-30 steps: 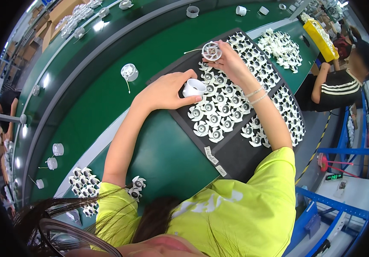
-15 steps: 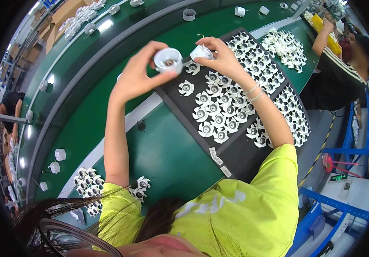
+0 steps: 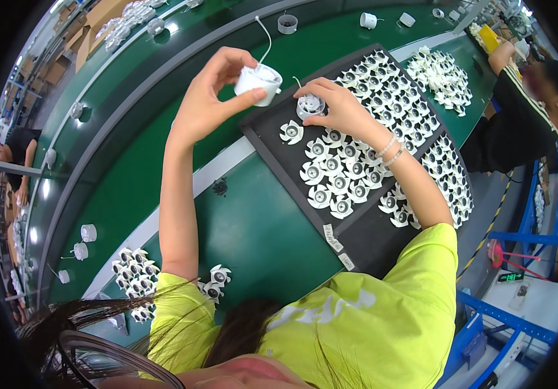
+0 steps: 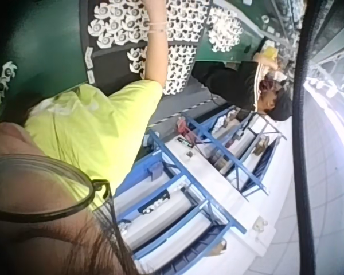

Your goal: Manually assembling and measuring small white plastic electronic components on a production line.

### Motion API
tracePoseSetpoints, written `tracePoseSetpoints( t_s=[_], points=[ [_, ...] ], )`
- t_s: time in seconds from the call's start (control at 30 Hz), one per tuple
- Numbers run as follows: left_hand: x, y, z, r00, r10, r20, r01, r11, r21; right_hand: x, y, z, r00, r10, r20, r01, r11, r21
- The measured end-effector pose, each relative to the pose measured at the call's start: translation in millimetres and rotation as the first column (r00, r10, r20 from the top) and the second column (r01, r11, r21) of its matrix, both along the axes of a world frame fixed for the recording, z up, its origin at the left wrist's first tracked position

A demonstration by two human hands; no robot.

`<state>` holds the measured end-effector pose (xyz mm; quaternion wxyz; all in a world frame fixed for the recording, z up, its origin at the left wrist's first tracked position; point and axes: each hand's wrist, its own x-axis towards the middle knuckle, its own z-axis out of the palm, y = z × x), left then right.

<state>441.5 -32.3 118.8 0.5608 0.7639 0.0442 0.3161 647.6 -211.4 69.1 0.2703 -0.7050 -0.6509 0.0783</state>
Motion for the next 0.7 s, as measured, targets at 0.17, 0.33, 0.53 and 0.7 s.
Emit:
tracePoseSetpoints(
  t_s=[0.17, 0.33, 0.53, 0.7],
  points=[
    [3, -2, -7, 0.951, -0.065, -0.302, 0.132, 0.969, 0.206, -1, -3, -3, 0.998, -0.021, -0.062, 0.021, 1.000, 0.000],
    [16, -10, -36, 0.916, -0.206, -0.344, 0.261, 0.958, 0.120, 5, 2, -2, 0.995, -0.035, -0.095, 0.027, 0.997, -0.075],
    [27, -27, -49, 0.858, -0.190, -0.477, 0.332, 0.914, 0.233, 31, 33, -10, 0.949, -0.119, -0.291, 0.172, 0.971, 0.165],
    [28, -35, -59, 0.874, -0.110, -0.474, 0.311, 0.875, 0.370, 32, 87, -12, 0.982, -0.155, -0.103, 0.172, 0.968, 0.180]
  ],
)
